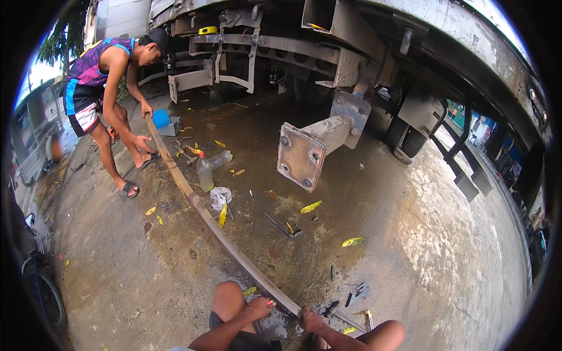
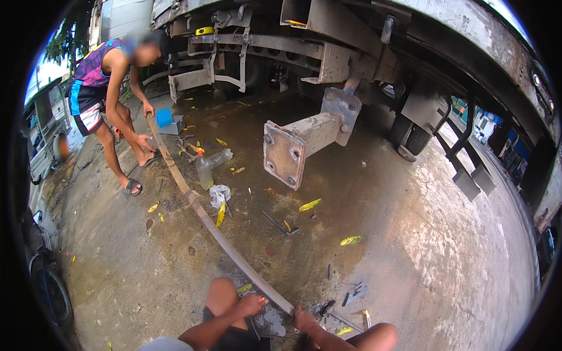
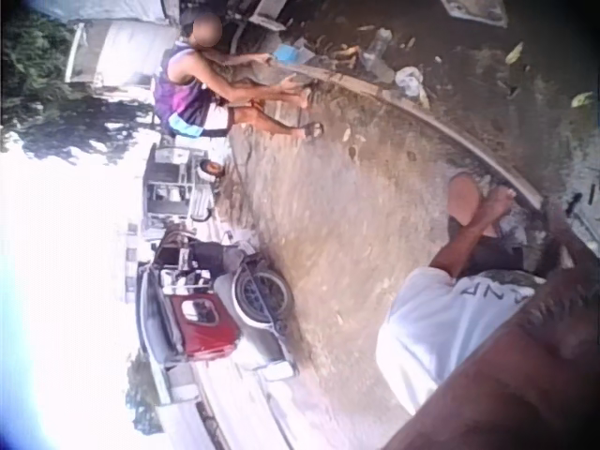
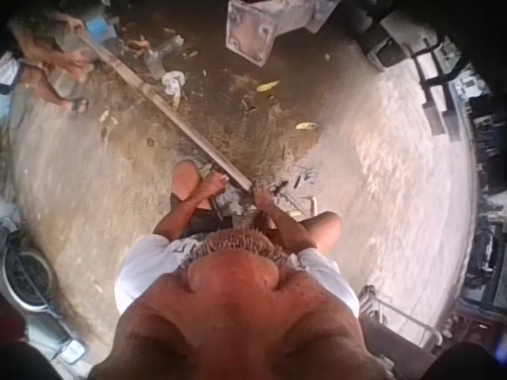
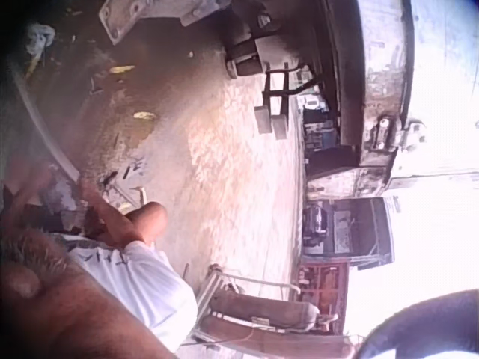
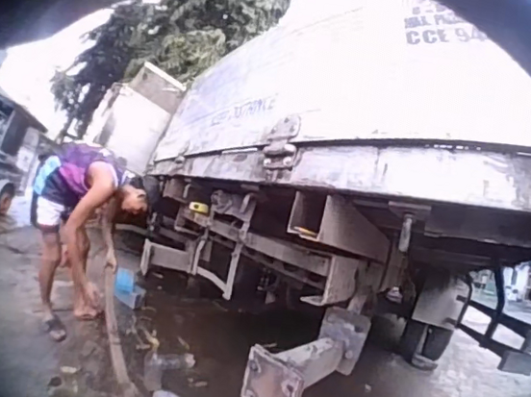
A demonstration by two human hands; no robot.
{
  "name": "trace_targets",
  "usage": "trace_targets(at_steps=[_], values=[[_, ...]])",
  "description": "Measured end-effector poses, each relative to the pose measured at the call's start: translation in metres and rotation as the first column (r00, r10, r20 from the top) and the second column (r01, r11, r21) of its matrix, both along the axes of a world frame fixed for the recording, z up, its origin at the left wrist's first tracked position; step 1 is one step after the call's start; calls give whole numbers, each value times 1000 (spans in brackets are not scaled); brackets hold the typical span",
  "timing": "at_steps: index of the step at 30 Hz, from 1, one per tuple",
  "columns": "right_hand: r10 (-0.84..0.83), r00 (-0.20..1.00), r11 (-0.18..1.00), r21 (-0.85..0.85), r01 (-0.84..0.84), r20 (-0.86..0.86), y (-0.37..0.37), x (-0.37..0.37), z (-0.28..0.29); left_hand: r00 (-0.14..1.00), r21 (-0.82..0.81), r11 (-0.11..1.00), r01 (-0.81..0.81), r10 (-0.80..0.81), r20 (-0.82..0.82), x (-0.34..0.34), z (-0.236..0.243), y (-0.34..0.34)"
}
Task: The person uses a welding torch to heat a metal beam, then uses a hammer to shape it while another person pours water to cool it. The person lifts the beam to inspect the weld and places it back down.
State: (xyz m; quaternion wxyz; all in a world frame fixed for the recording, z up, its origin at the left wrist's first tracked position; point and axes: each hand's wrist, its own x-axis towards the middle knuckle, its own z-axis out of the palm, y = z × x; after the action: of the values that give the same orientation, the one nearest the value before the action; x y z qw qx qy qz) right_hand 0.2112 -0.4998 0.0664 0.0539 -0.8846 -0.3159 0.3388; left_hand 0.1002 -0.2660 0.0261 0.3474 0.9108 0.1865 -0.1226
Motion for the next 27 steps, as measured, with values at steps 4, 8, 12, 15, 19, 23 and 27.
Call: trace_targets(at_steps=[4, 8, 12, 15, 19, 23, 27], values=[[19, 999, 998, 59, -22, 37, 6, -5, 66, 959, -319, 905, -283, 274, -74, -8, 41, -5], [30, 997, 993, 110, -37, 64, 29, -7, 145, 864, -514, 742, -431, 503, 1, -18, 84, -5], [-13, 994, 983, 183, -7, 108, 42, 15, 226, 565, -778, 452, -437, 811, 154, 14, 141, -15], [-113, 982, 948, 314, 61, 150, 52, 22, 295, 589, -812, 341, -474, 808, -5, 33, 160, 2], [-203, 951, 860, 506, 60, 233, 66, 27, 364, 718, -922, 299, -247, 695, 33, 52, 202, -3], [-225, 918, 801, 599, -17, 327, 79, 30, 435, 651, -961, 278, 6, 728, 215, 91, 274, -26], [-263, 853, 685, 710, -164, 451, 88, 61, 479, 570, -979, 177, 102, 796, 203, 134, 326, -27]])
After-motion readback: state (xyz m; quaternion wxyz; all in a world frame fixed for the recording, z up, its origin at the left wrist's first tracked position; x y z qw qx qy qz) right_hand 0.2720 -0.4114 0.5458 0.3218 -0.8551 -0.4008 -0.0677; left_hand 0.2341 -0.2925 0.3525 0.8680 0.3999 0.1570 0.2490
